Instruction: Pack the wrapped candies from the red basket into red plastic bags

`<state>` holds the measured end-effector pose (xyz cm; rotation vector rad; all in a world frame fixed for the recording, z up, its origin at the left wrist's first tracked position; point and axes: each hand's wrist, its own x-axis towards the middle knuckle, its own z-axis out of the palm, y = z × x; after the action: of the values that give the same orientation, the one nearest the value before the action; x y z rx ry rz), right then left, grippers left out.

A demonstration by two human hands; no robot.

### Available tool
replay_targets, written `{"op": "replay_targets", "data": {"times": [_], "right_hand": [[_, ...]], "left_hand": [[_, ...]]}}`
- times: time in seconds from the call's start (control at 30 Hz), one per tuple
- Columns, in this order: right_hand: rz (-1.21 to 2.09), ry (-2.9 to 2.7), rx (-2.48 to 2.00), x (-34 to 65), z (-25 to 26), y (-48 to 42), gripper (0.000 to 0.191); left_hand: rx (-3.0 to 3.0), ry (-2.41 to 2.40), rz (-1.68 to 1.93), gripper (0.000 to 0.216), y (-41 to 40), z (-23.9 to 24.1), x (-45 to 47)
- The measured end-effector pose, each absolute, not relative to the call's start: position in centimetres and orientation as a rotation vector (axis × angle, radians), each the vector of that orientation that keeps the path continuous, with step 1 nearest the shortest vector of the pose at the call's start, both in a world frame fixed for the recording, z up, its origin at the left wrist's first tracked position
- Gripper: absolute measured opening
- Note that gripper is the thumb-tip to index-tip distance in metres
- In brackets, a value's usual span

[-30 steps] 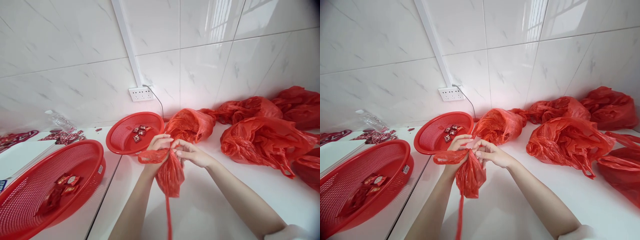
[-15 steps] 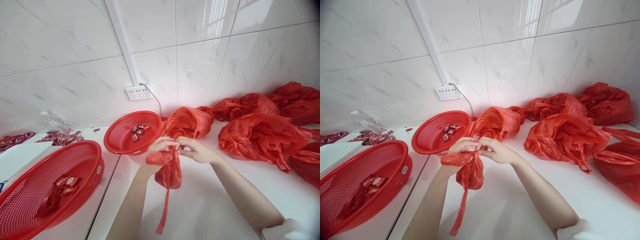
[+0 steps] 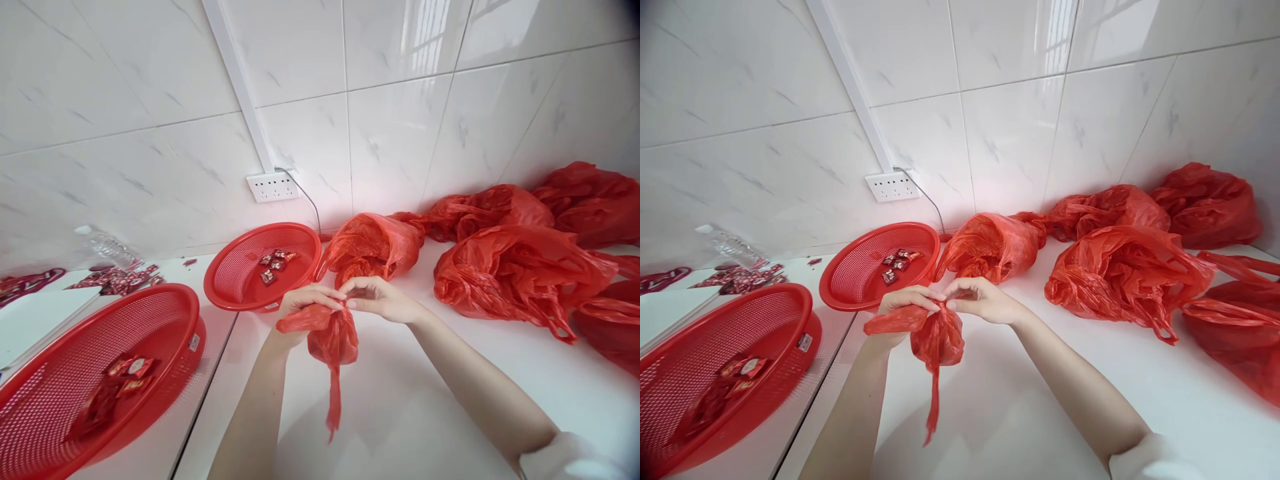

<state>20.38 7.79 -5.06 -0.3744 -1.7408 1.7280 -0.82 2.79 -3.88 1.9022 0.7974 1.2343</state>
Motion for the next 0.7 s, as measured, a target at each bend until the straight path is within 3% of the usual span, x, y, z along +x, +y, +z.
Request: {"op": "replay_targets", "data": {"times": [0.17,0.3,0.43,0.6,0.7], "right_hand": [[1.857,-1.628,-0.469,19.2,-6.6,7.9,0.030],[1.775,-1.624,-0.560,19.7,-6.7,8.1,0.033],[1.833,-1.637,-0.518,20.4,-5.6,7.8,0.030],[1.721,-1.732,-0.551,20.5,-5.3,7.6,0.028],[1.700,-1.722,-0.491,20.6,-5.2,7.8,0.029]], "left_hand": [[2.253,0.955,1.231,0.015,2.5,-4.6,0.2],[2.548,1.222,1.238,0.024,2.5,-5.4,1.0],[2.706,1.335,1.479,0.022,2.7,-6.0,0.9],[2.533,1.262,1.539,0.019,2.5,-5.5,0.8],[2.218,1.206,1.304,0.018,2.4,-5.1,0.5]]}}
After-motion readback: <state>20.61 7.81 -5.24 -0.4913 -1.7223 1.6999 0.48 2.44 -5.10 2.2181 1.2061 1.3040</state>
